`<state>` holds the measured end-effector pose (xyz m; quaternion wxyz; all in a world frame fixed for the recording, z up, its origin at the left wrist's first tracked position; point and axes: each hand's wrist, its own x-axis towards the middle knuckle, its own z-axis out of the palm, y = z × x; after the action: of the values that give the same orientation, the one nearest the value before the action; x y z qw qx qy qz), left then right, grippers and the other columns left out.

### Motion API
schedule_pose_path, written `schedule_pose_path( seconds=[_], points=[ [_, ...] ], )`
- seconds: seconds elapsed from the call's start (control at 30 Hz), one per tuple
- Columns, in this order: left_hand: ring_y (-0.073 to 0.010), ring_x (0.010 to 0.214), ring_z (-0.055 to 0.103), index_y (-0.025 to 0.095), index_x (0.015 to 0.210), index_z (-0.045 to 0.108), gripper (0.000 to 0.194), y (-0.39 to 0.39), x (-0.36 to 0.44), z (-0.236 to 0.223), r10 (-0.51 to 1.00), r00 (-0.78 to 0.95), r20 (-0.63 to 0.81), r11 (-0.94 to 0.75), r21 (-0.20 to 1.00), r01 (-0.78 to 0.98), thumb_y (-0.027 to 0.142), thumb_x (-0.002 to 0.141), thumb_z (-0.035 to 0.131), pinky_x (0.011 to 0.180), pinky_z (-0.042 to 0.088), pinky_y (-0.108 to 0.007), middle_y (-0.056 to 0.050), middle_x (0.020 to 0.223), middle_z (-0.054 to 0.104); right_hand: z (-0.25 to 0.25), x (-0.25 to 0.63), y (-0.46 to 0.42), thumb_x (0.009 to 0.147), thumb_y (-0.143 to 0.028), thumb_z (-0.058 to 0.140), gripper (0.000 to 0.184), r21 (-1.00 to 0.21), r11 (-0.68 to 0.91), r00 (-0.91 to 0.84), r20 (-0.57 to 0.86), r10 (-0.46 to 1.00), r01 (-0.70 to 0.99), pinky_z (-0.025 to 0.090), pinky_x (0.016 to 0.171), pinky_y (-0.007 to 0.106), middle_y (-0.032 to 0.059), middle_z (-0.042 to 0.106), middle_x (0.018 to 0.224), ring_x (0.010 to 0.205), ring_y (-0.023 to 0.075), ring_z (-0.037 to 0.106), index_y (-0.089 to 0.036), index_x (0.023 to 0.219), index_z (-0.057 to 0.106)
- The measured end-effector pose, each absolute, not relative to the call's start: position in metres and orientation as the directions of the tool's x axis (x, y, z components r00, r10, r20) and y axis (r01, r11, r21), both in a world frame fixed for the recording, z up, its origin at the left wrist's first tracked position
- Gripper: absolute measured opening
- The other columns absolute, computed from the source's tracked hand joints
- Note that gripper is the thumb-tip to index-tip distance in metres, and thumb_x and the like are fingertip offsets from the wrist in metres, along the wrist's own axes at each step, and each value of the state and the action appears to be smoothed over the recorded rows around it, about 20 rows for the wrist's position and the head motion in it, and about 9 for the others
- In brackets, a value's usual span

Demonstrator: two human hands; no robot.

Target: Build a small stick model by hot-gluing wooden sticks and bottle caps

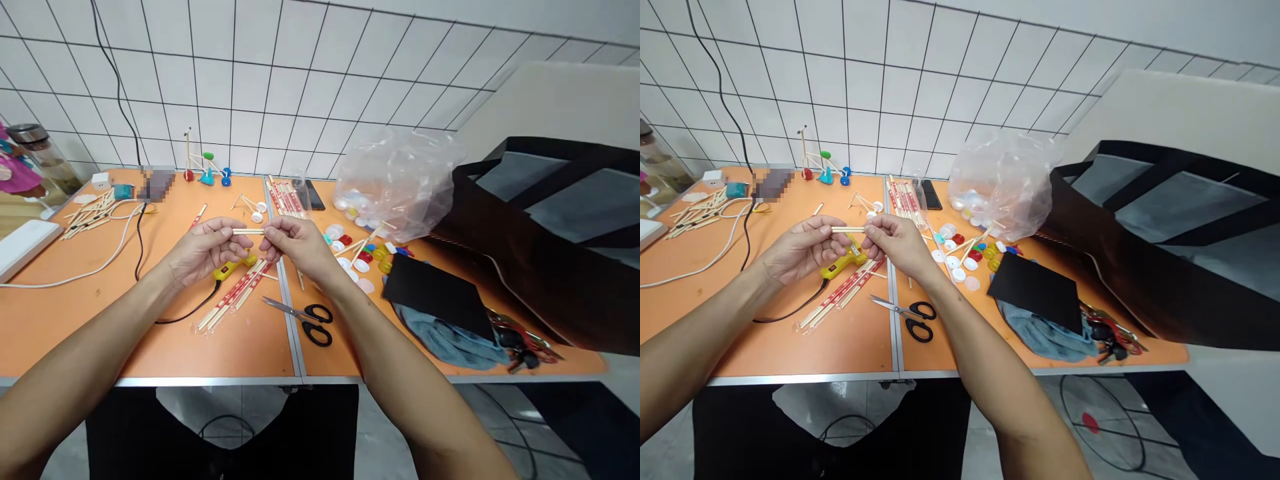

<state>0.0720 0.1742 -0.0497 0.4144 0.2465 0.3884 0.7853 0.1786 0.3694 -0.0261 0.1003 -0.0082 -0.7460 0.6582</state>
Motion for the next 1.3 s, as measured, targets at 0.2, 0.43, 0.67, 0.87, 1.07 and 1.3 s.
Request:
schedule_pose_path(
  seconds=[0.2, 0.43, 0.67, 0.87, 1.07, 1.3],
  points=[
    [-0.0170, 0.073, 0.082, 0.012, 0.096, 0.076, 0.009, 0.176, 0.070, -0.053, 0.837, -0.546, 0.029, -0.331, 0.821, -0.465, 0.013, 0.088, 0.082, 0.067, 0.065, -0.020, -0.008, 0.084, 0.085, -0.026, 0.179, 0.367, 0.078, -0.065, 0.087, 0.049, -0.983, 0.136, -0.973, 0.146, 0.179, -0.123, 0.055, 0.054, 0.023, -0.0003, 0.073, 0.072, 0.055, 0.0101, 0.064, -0.020, 0.084, 0.068],
    [-0.0174, 0.073, 0.082, 0.012, 0.098, 0.074, 0.012, 0.179, 0.069, -0.058, 0.829, -0.560, -0.004, -0.291, 0.852, -0.436, 0.015, 0.088, 0.081, 0.069, 0.065, -0.023, -0.009, 0.084, 0.084, -0.026, 0.179, 0.369, 0.080, -0.063, 0.085, 0.046, -0.969, 0.216, -0.966, 0.161, 0.203, -0.116, 0.055, 0.056, 0.025, 0.0002, 0.072, 0.071, 0.055, 0.0113, 0.063, -0.019, 0.085, 0.069],
    [-0.0130, 0.060, 0.075, 0.013, 0.090, 0.070, 0.014, 0.179, 0.073, -0.047, 0.804, -0.580, -0.130, -0.063, 0.952, -0.301, 0.002, 0.089, 0.062, 0.060, 0.058, -0.023, -0.008, 0.080, 0.082, -0.022, 0.181, 0.378, 0.089, -0.049, 0.077, 0.032, -0.922, 0.382, -0.984, 0.120, 0.132, -0.061, 0.053, 0.056, 0.026, 0.0010, 0.071, 0.069, 0.056, 0.0121, 0.062, -0.019, 0.080, 0.068],
    [-0.0120, 0.058, 0.068, 0.016, 0.088, 0.074, 0.012, 0.179, 0.082, -0.042, 0.865, -0.501, -0.039, 0.093, 0.992, 0.083, 0.019, 0.095, 0.064, 0.060, 0.054, -0.024, -0.002, 0.070, 0.076, -0.017, 0.187, 0.374, 0.091, -0.037, 0.070, 0.021, -0.884, 0.466, -0.995, 0.083, 0.062, -0.044, 0.051, 0.055, 0.025, -0.0001, 0.070, 0.067, 0.057, 0.0128, 0.065, -0.020, 0.080, 0.070],
    [-0.0122, 0.056, 0.064, 0.019, 0.074, 0.064, 0.027, 0.180, 0.087, -0.046, 0.855, -0.519, -0.007, 0.150, 0.961, 0.234, 0.027, 0.100, 0.060, 0.058, 0.051, -0.024, -0.001, 0.065, 0.069, -0.020, 0.185, 0.368, 0.089, -0.034, 0.068, 0.017, -0.896, 0.440, -0.992, 0.099, 0.077, -0.055, 0.052, 0.059, 0.026, -0.0001, 0.070, 0.067, 0.058, 0.0135, 0.065, -0.019, 0.081, 0.071],
    [-0.0151, 0.065, 0.067, 0.020, 0.077, 0.068, 0.020, 0.178, 0.089, -0.046, 0.848, -0.526, 0.057, 0.167, 0.915, 0.368, 0.024, 0.096, 0.061, 0.066, 0.051, -0.027, -0.002, 0.074, 0.073, -0.022, 0.186, 0.365, 0.087, -0.032, 0.070, 0.014, -0.912, 0.400, -0.983, 0.143, 0.112, -0.087, 0.054, 0.062, 0.027, -0.0010, 0.069, 0.068, 0.062, 0.0138, 0.066, -0.019, 0.081, 0.070]
  ],
)
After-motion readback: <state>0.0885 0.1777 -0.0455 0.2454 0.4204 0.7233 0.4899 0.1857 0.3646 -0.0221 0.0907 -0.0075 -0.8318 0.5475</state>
